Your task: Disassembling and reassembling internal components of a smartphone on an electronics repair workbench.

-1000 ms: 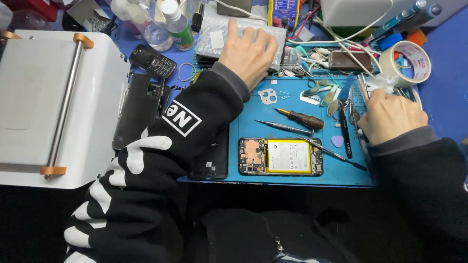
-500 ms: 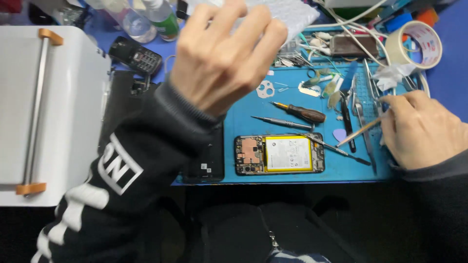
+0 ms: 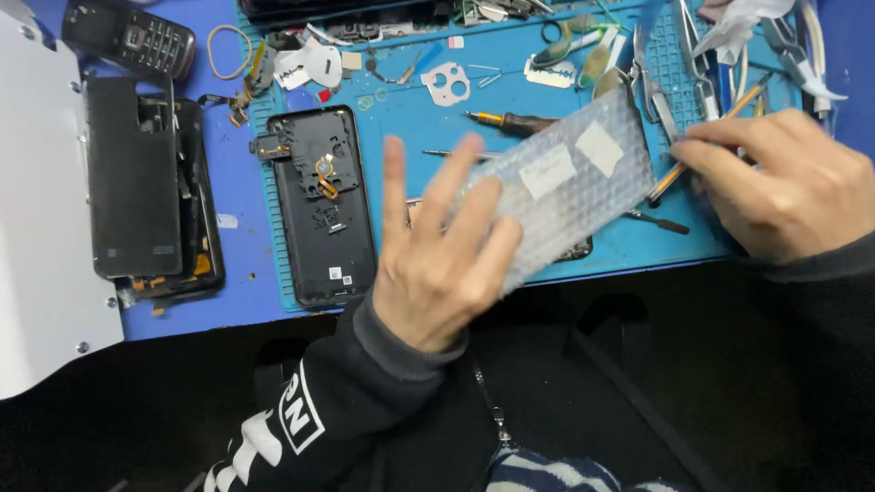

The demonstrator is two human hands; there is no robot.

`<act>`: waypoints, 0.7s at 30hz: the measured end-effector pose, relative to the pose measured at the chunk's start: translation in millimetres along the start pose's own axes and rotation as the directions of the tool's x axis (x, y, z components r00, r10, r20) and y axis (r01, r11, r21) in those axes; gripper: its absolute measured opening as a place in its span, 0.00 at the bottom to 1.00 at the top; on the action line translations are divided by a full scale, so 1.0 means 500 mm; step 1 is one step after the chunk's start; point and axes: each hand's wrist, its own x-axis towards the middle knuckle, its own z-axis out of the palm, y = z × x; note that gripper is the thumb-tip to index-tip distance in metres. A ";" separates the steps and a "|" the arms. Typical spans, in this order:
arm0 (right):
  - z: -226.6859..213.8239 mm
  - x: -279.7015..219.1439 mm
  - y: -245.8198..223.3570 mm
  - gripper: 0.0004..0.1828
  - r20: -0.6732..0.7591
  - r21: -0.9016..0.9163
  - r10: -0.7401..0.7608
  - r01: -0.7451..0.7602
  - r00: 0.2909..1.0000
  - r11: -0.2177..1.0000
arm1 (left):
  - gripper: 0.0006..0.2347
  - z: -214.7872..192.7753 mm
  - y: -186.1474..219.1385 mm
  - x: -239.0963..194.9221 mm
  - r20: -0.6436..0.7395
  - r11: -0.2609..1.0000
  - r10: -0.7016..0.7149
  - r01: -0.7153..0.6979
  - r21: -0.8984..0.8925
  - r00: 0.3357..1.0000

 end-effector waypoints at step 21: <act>-0.036 0.073 -0.138 0.16 -0.117 0.928 0.374 -0.032 0.920 0.370 | 0.42 0.030 0.021 0.005 0.317 0.929 -0.331 0.367 -0.059 0.889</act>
